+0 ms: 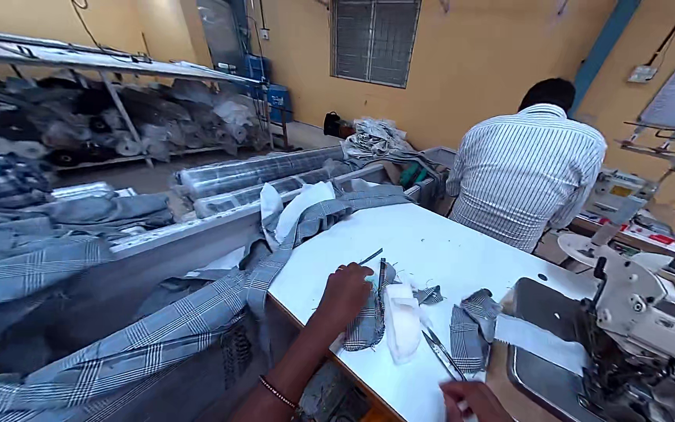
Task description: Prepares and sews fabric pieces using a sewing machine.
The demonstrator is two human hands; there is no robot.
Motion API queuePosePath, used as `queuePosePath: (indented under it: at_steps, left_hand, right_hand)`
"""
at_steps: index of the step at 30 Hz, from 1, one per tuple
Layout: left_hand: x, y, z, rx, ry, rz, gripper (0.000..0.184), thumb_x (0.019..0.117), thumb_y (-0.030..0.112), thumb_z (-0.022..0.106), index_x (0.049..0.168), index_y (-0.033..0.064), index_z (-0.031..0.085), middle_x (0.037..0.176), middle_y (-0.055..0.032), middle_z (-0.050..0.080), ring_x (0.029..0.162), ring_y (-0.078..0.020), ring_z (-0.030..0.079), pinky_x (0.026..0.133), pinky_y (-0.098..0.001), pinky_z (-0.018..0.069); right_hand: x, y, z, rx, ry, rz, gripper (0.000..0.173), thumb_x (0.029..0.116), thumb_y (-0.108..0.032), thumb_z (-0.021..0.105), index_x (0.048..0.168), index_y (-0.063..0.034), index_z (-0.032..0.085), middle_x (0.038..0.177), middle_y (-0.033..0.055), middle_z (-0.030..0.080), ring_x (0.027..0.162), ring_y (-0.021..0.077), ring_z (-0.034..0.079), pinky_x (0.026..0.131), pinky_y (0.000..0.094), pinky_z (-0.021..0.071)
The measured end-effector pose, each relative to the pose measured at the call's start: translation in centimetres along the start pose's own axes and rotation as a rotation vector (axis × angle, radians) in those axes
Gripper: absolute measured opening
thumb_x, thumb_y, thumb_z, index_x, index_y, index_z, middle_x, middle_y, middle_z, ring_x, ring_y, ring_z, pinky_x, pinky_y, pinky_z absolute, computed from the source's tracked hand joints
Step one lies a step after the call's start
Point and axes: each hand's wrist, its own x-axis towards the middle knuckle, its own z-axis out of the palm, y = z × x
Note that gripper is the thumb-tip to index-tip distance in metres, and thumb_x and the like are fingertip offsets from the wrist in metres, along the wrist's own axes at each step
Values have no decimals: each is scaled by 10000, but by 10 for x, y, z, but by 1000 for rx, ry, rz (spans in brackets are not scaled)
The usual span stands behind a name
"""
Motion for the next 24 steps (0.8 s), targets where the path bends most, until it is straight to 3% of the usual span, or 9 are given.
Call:
queuePosePath:
  at_steps: [2, 4, 7, 11, 16, 19, 22, 24]
  left_hand:
    - [4, -14, 1, 12, -50, -30, 345, 1026, 187, 592, 1334, 45, 658, 1345, -206, 616, 1285, -407, 542, 1059, -601, 418]
    - [7, -22, 5, -7, -89, -45, 383, 1040, 258, 576, 1355, 51, 643, 1369, -194, 604, 1308, -391, 528, 1082, -579, 403]
    - [7, -34, 16, -46, -31, -4, 410, 1033, 317, 586, 1349, 63, 652, 1360, -179, 612, 1299, -382, 529, 1083, -571, 389]
    - [5, -32, 21, -39, 19, 14, 381, 1032, 333, 573, 1281, 70, 692, 1302, -166, 640, 1261, -362, 551, 1067, -540, 400]
    - [1, -29, 19, -59, 81, -35, 317, 995, 294, 650, 1195, 49, 667, 1212, -164, 638, 1206, -366, 561, 1040, -553, 408]
    - [-6, -16, 30, -98, 229, 204, 325, 960, 279, 681, 1206, 67, 697, 1267, -146, 665, 1255, -372, 575, 1037, -612, 425]
    - [-5, 18, 33, -151, -40, 368, 449, 987, 242, 649, 1397, 64, 603, 1396, -144, 617, 1321, -346, 545, 1092, -569, 407]
    - [2, 31, 36, -187, -170, 412, 420, 1027, 126, 555, 1438, 39, 564, 1357, -187, 633, 1286, -357, 574, 1122, -514, 406]
  right_hand:
    - [48, 5, 20, -56, -76, 13, 288, 910, -14, 631, 1183, 45, 700, 1121, 222, 695, 1004, 356, 695, 852, 480, 590]
    - [94, 13, 36, -145, -137, 73, 432, 887, -50, 673, 1315, 4, 648, 1279, 251, 637, 1166, 439, 616, 979, 565, 513]
    - [135, 25, 47, -205, -242, 193, 505, 912, -98, 689, 1397, -3, 580, 1319, 252, 614, 1230, 453, 570, 1053, 572, 449]
    - [136, 51, 59, -30, -52, 166, 223, 983, -72, 586, 1145, 20, 707, 1026, 170, 724, 962, 305, 703, 876, 479, 563]
    - [124, 62, 62, 218, 37, 153, 224, 1007, -90, 543, 1116, -26, 727, 982, 79, 718, 790, 113, 657, 729, 289, 558]
    - [123, 61, 61, 269, 43, 149, 207, 999, -116, 582, 1117, -32, 730, 932, 50, 712, 745, 77, 639, 699, 248, 550]
    - [124, 54, 62, 325, 9, 185, 218, 978, -103, 616, 1161, -28, 707, 882, 25, 691, 717, 65, 625, 673, 224, 535]
    - [123, 52, 61, 337, 4, 211, 218, 955, -82, 648, 1161, -25, 690, 890, 26, 706, 714, 69, 643, 671, 228, 547]
